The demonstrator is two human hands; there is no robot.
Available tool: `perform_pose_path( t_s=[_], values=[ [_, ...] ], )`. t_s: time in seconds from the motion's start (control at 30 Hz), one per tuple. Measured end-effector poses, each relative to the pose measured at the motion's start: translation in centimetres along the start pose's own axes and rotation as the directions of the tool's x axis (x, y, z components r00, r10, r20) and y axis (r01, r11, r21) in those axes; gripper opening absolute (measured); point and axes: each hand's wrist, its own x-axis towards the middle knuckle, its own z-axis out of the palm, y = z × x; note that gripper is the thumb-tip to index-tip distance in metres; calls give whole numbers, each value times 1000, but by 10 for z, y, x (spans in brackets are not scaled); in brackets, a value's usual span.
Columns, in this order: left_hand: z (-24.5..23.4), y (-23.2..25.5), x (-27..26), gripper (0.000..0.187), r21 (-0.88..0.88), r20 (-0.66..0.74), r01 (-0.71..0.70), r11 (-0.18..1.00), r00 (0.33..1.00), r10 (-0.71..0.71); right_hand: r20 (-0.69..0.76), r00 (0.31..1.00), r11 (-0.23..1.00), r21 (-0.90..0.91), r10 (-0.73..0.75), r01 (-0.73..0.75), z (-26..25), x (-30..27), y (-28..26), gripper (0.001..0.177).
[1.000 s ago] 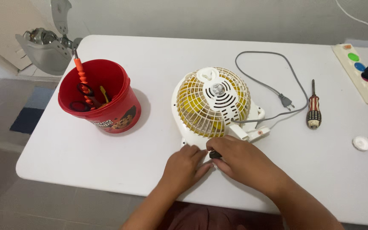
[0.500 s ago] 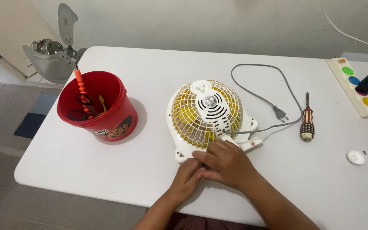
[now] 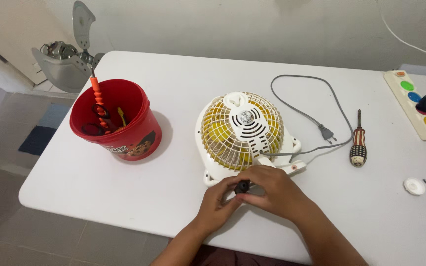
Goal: The person unplugs a yellow and blue cartoon-style electric fan, removes the front grille and central cap, then uses a screwdriver to remove screws from the back of the fan base. The person continues to unscrew multiple fasteners from the rear housing.
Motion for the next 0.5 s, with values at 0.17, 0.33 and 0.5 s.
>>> perform_pose_path(
  t_s=[0.17, 0.33, 0.5],
  values=[
    [-6, 6, -1, 32, 126, 28, 8, 992, 1000, -12, 78, 995, 998, 10, 67, -68, -5, 2, -8, 35],
    [-5, 8, 0, 26, 85, 8, 76, 994, 997, -76, 64, 998, 998, -61, -29, 33, -3, 3, -12, 31],
    [-5, 7, -1, 26, 28, 27, 42, 999, 999, -43, -45, 997, 981, -190, -58, 48, 6, 4, -6, 46]
  ],
)
